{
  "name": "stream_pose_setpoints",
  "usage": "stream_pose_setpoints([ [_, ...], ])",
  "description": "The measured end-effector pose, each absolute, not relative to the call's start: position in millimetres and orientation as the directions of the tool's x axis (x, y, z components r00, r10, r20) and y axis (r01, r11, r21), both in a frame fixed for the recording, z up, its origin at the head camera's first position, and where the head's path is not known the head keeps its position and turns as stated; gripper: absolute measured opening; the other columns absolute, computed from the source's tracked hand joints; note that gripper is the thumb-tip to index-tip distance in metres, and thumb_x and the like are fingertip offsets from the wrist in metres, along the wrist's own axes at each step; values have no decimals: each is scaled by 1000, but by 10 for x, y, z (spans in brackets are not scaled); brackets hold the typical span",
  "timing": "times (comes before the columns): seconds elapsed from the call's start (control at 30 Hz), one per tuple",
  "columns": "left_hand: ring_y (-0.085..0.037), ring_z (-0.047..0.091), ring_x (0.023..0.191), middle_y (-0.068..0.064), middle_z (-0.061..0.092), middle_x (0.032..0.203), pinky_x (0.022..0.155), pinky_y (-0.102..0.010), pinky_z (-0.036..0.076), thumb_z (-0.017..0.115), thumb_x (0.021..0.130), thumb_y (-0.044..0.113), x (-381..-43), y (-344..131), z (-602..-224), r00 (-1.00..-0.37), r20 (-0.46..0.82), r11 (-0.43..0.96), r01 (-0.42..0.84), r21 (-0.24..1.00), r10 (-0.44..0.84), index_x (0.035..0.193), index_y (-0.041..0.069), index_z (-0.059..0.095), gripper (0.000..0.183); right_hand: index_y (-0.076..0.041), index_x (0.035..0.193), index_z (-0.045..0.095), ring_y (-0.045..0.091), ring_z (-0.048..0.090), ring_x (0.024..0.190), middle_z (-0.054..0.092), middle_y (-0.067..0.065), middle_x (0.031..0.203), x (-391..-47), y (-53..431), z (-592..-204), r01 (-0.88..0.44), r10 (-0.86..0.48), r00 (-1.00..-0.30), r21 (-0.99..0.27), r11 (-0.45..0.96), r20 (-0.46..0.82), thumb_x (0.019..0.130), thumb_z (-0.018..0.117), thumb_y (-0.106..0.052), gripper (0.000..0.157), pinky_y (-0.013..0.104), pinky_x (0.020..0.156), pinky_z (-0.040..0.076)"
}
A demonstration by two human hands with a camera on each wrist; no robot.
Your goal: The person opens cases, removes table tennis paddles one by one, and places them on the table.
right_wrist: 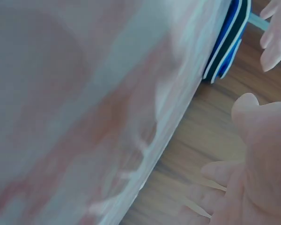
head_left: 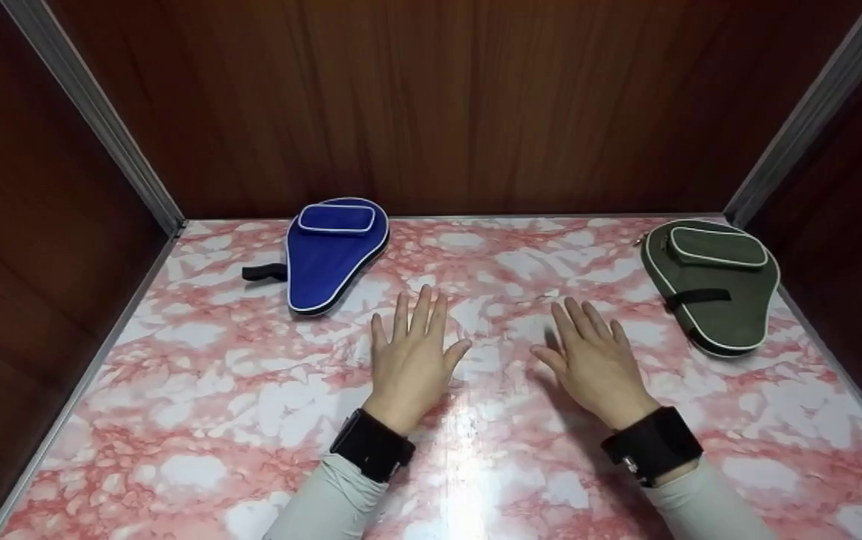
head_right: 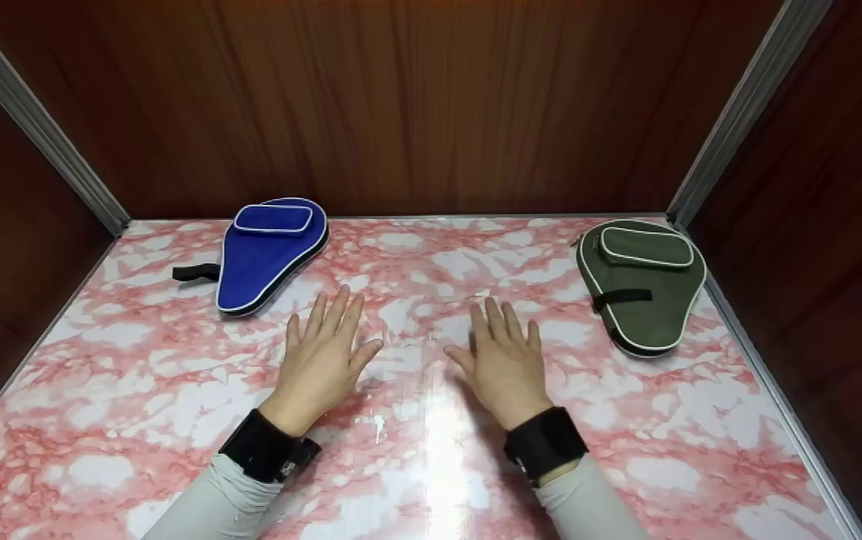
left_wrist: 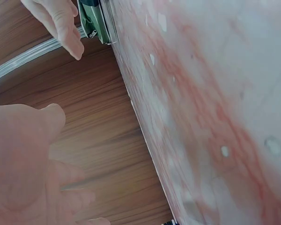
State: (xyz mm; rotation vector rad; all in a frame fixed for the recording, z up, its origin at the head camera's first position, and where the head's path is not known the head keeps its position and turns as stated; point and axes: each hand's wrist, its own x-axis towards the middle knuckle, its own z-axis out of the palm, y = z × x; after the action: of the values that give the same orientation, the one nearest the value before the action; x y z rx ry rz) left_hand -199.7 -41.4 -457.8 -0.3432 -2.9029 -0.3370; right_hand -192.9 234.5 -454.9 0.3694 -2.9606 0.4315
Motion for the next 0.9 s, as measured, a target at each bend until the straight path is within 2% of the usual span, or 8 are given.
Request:
stream_pose_setpoints([
  [0.3, -41, 20, 167, -8, 25, 182, 126, -76, 15, 49, 112, 63, -1994, -409, -4576, -950, 232, 943, 258, 212, 208, 174, 16, 37, 79, 2, 171, 31, 55, 22, 162, 26, 31, 176, -1965, 2731, -4538, -211, -180, -974, -253, 944, 139, 114, 50, -56, 84, 78, 124, 15],
  [0.5, -41, 21, 166, -8, 26, 182, 126, -77, 17, 50, 112, 63, -1991, -413, -4568, -949, 237, 942, 259, 212, 208, 174, 16, 37, 79, 4, 170, 32, 56, 25, 160, 31, 33, 173, -1982, 2977, -4509, -199, -164, -972, -222, 955, 170, 115, 52, -52, 82, 78, 124, 16],
  [0.9, -40, 18, 167, -8, 25, 182, 126, -76, 18, 48, 111, 64, -1980, -439, -4548, -951, 236, 944, 252, 215, 200, 174, 17, 37, 79, 8, 168, 32, 63, 22, 156, 29, 39, 169, -2111, 3639, -4501, -113, -70, -980, -232, 966, 184, 116, 46, -54, 81, 86, 117, 15],
])
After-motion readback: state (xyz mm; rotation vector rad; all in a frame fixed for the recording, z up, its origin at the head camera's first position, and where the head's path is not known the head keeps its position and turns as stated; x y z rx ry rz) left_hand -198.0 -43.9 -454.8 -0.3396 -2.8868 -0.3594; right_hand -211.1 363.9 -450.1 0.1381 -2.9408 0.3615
